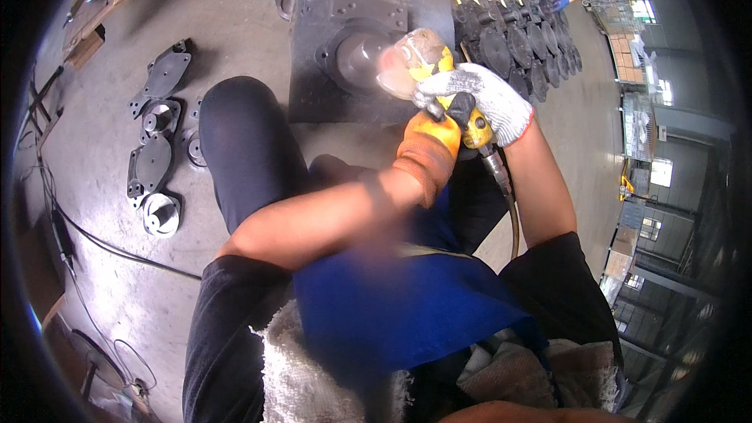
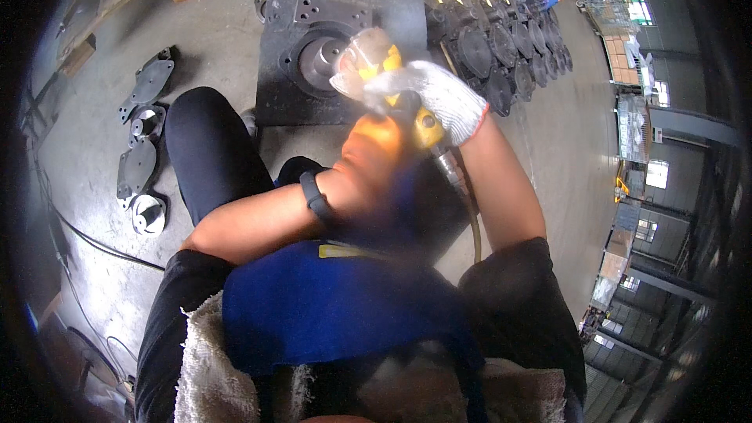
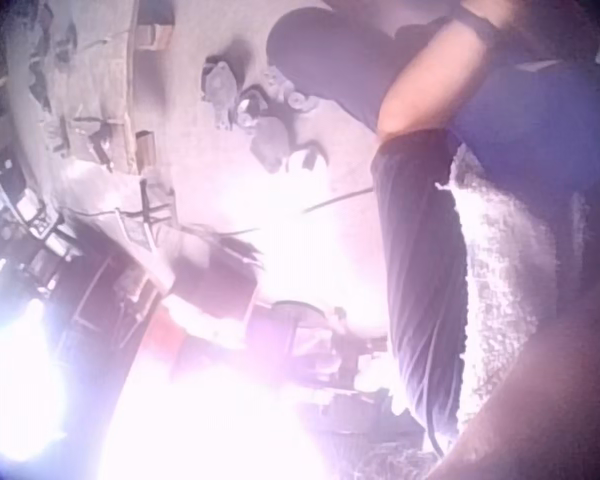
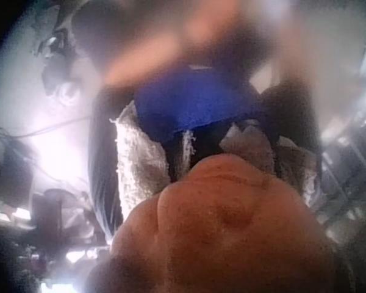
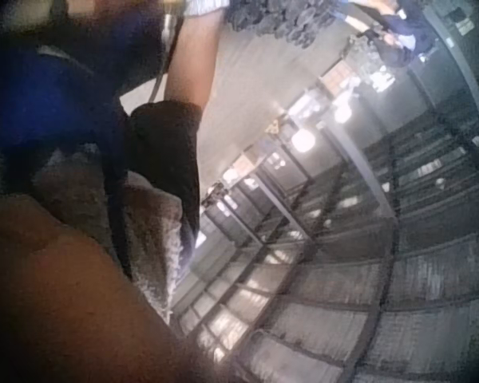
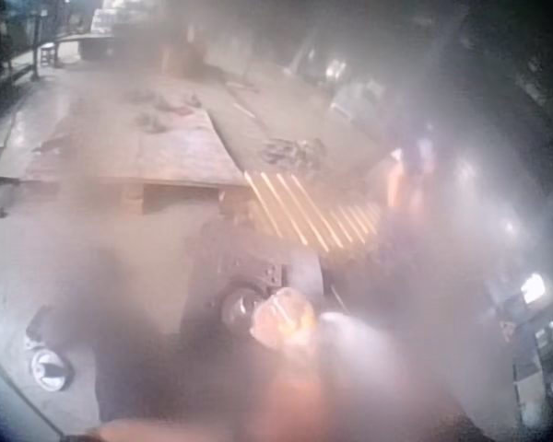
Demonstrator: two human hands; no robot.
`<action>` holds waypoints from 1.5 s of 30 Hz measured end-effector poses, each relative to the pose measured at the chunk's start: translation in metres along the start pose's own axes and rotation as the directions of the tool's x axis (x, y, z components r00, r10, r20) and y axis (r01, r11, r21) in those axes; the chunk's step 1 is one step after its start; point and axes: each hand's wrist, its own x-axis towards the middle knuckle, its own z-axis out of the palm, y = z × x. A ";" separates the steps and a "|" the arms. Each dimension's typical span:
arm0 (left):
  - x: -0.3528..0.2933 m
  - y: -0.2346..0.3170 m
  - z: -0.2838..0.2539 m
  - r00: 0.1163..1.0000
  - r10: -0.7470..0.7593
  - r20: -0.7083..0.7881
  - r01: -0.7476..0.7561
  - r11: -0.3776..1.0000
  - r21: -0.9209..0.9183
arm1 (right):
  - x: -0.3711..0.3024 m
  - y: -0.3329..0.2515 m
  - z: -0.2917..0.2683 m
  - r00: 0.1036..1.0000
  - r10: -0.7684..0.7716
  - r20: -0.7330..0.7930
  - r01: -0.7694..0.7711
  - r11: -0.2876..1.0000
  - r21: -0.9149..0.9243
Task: The person sits on the floor and uses a handheld angle grinder to smooth the surface of metal parts. They handle multiple parts one at a time, repositioning them as needed, and place finished pieces aside.
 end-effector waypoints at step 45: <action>-0.003 -0.029 0.076 0.990 -0.137 -0.032 0.120 0.938 -0.324 | -0.001 0.069 -0.017 0.933 -0.310 -0.185 0.292 0.949 -0.118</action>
